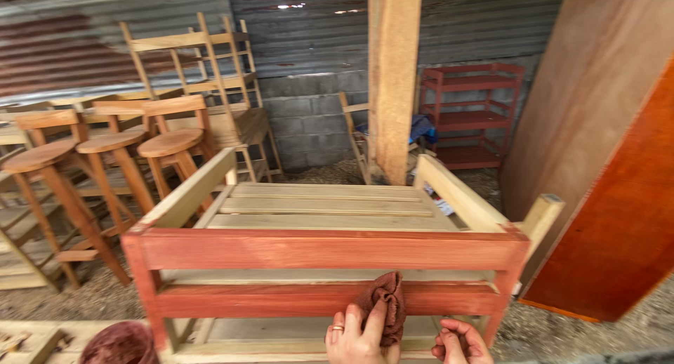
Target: The person applies red wood stain to a slatted wooden rack frame using a cloth, wiping the stain across the horizontal rails and side edges. They dip the cloth into a container of stain and work over different rails and surfaces of the frame.
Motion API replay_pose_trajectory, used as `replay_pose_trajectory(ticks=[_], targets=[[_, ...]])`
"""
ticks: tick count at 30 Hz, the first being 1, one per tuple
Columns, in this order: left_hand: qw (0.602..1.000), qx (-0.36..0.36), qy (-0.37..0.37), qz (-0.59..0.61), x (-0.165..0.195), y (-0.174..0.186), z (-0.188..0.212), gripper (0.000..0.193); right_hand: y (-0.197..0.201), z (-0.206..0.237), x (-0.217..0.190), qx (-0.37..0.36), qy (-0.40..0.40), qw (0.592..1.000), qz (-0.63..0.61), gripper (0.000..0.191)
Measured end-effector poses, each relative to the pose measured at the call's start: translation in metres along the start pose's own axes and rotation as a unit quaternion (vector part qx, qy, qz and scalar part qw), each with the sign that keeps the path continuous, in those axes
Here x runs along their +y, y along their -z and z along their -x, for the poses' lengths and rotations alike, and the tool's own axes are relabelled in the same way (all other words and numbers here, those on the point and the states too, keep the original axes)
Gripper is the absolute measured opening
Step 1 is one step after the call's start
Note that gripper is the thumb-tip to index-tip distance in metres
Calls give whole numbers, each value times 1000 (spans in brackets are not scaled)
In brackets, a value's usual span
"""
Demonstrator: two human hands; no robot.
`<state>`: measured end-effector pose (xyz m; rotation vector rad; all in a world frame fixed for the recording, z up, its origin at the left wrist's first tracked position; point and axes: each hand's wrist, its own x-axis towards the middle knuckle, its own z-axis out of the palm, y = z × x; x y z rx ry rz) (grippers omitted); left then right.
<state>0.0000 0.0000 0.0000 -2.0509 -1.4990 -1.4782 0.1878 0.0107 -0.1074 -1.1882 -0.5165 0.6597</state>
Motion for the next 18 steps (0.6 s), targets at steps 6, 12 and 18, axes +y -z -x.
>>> replay_pose_trajectory(ticks=[6, 12, 18], targets=[[993, -72, -68, 57, 64, -30, -5, 66, 70, -32, -23, 64, -49, 993, 84, 18], [988, -101, -73, 92, 115, -57, -5, 71, 129, -62, -41, 65, -44, 993, 82, 20], [986, -69, -97, 116, 149, -82, 3, 62, 174, -77, -53, 69, -15, 993, 97, 22]])
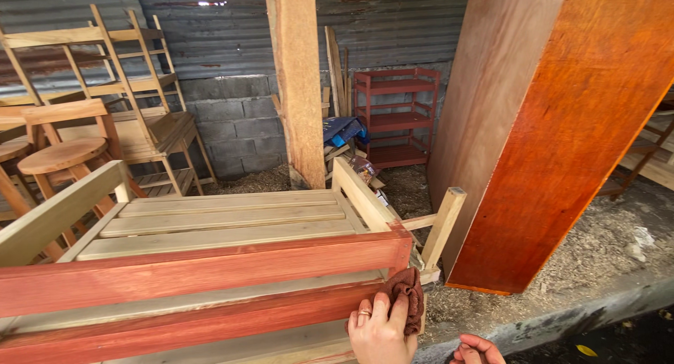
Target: The person applies red wood stain to a slatted wooden rack frame using a cloth, wiping the stain across the horizontal rails and side edges. They dip the cloth into a container of stain and work over different rails and surfaces of the frame.
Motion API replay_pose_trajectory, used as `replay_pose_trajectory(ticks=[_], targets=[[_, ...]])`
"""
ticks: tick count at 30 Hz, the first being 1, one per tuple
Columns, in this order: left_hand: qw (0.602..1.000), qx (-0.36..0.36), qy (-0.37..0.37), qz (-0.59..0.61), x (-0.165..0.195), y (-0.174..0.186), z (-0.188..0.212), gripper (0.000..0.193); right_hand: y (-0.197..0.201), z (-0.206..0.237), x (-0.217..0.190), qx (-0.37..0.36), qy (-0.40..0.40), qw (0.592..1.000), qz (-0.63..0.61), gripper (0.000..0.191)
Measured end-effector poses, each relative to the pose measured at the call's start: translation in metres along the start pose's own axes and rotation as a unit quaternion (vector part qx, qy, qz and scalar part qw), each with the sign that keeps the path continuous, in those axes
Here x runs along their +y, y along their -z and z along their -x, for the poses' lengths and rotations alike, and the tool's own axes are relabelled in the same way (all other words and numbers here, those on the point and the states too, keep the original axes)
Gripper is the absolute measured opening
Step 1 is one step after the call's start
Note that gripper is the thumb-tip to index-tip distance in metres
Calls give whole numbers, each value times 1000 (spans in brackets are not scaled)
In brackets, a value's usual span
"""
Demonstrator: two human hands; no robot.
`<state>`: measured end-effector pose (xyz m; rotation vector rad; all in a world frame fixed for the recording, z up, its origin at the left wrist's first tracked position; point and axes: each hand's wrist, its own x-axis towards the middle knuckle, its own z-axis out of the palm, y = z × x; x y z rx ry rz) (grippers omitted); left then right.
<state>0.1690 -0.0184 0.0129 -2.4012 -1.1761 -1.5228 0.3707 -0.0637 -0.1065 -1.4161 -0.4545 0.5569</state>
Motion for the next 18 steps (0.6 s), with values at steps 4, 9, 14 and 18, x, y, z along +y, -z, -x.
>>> replay_pose_trajectory(ticks=[4, 9, 14, 18], targets=[[1000, 8, -4, -7, 5, -7, 1, 59, 17, -6, -4, 28, 17, 999, 15, 20], [996, 24, -87, -21, 0, -11, 1, 54, 12, 2, 2, 12, 16, 1000, 18, 18], [989, -100, -101, 50, 18, -27, -9, 51, 9, 9, -3, 1, -9, 1000, 23, 20], [984, -110, -6, 138, 34, -32, -19, 39, 29, 1, -15, 8, -13, 999, 39, 24]])
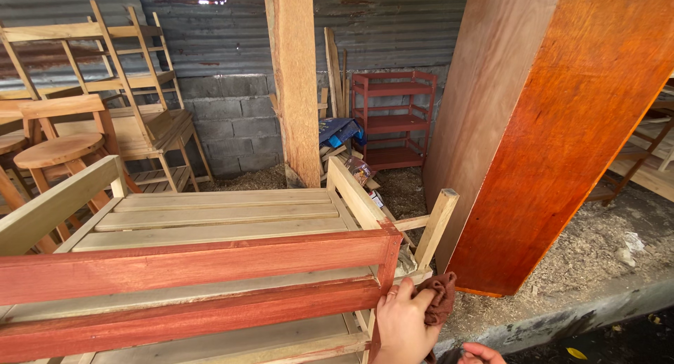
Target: The person applies red wood stain to a slatted wooden rack frame using a cloth, wiping the stain across the horizontal rails and side edges. They dip the cloth into a container of stain and work over different rails and surfaces of the frame.
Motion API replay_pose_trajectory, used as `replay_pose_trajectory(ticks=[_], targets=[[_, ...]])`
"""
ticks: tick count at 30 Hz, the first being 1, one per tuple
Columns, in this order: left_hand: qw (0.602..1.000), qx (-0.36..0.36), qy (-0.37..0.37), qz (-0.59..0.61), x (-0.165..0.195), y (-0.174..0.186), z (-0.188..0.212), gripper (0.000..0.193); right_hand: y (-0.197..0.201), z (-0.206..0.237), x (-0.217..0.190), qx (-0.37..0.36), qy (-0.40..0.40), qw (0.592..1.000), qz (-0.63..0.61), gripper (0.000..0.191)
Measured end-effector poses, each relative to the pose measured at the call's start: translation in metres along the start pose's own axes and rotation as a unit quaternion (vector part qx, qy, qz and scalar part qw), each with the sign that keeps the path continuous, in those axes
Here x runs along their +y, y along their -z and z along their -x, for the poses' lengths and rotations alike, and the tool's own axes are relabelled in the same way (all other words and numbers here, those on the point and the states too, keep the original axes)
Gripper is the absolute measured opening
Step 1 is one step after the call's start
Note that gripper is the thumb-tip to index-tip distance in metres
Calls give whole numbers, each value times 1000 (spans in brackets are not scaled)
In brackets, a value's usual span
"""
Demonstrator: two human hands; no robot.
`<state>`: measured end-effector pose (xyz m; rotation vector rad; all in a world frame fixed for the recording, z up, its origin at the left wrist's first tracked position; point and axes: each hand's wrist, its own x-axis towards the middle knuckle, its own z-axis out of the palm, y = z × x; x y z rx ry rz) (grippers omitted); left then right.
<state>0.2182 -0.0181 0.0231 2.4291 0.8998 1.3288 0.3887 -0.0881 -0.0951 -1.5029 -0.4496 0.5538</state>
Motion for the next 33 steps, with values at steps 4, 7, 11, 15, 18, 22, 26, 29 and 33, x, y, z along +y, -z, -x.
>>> replay_pose_trajectory(ticks=[4, 7, 11, 15, 18, 22, 26, 29, 33], targets=[[988, -60, 128, 63, 1, 11, 10, 41, 10, 2, -6, 4, 5, 1000, -13, 27], [982, -64, 154, 89, -11, 27, 32, 47, -4, 18, -3, -26, 15, 998, -62, 30], [957, -25, 196, 212, -37, 46, 64, 56, -54, 45, 7, -87, 59, 994, -32, 35], [881, 25, 288, 374, -68, 59, 87, 67, -106, 67, 14, -218, -12, 956, -196, 43], [834, 55, 312, 451, -92, 69, 95, 64, -139, 87, 14, -308, -144, 898, -279, 51], [772, 103, 337, 529, -107, 81, 100, 56, -170, 115, 5, -362, -194, 847, -337, 54], [885, 91, 302, 343, -112, 101, 101, 47, -165, 140, -22, -396, -202, 819, -361, 58], [978, 57, 191, 69, -119, 133, 105, 47, -177, 151, -19, -415, -204, 802, -378, 61], [964, -10, 260, 44, -133, 157, 107, 54, -221, 148, 1, -431, -189, 786, -400, 65]])
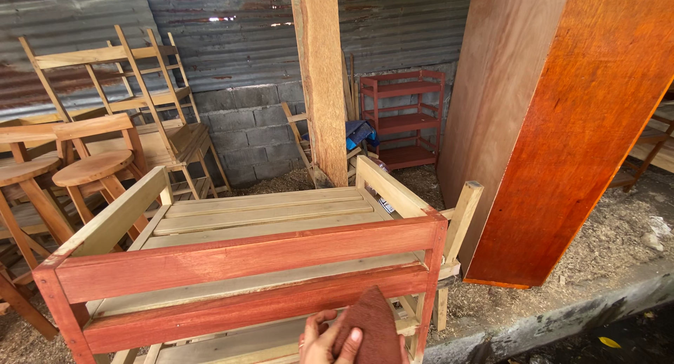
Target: The person applies red wood stain to a slatted wooden rack frame using a cloth, wiping the stain across the horizontal rails and side edges. They dip the cloth into a container of stain and work over different rails and surfaces of the frame.
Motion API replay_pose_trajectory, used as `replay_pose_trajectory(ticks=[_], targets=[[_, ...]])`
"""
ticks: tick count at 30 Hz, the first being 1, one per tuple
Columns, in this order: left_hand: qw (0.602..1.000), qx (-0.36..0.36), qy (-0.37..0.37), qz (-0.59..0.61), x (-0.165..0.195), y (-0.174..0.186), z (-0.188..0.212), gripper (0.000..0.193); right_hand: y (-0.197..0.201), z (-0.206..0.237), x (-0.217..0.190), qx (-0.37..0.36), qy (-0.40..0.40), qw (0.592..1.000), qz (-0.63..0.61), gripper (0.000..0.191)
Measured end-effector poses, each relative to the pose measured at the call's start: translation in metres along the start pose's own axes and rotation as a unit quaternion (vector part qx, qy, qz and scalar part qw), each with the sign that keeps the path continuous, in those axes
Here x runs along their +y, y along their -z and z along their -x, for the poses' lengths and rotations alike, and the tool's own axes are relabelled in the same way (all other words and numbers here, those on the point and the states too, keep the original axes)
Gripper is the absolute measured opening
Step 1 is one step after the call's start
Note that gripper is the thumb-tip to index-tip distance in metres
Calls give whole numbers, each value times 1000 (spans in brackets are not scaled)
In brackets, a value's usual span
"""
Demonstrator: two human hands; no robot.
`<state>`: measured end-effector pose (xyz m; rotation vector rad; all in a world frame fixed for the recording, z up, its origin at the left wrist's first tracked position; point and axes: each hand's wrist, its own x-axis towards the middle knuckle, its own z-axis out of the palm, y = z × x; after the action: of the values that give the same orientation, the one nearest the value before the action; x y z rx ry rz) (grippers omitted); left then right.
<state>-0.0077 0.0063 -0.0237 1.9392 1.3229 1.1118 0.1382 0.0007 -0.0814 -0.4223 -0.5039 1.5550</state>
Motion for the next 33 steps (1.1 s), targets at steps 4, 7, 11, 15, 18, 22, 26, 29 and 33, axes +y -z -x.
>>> replay_pose_trajectory(ticks=[4, 7, 11, 15, 18, 22, 26, 29, 33], targets=[[967, 172, -76, 171, -15, -3, -9, 43, 12, -5, 0, 3, 43, 999, 14, 69], [946, 121, 38, 300, -30, 2, -9, 47, 29, 5, -8, 38, 99, 993, 55, 72], [927, 200, 71, 310, -28, 3, -10, 61, 38, 14, -20, 112, 148, 975, 121, 70], [957, 88, 114, 254, -21, 20, -2, 53, 35, 17, -32, 116, 192, 967, 124, 68], [972, 222, -22, 78, -16, 22, 5, 69, 29, 22, -38, 118, 209, 964, 117, 59], [986, 152, 23, 65, -22, 7, 7, 63, 23, 24, -43, 295, 229, 913, 163, 50], [916, -82, 109, 377, -22, -15, 6, 64, 27, 28, -35, 248, 295, 900, 205, 42], [864, -92, 92, 486, -19, -25, 13, 71, 33, 32, -17, 203, 297, 906, 221, 33], [820, -43, 83, 565, -13, -25, 16, 81, 32, 28, 3, 52, 266, 932, 242, 26]])
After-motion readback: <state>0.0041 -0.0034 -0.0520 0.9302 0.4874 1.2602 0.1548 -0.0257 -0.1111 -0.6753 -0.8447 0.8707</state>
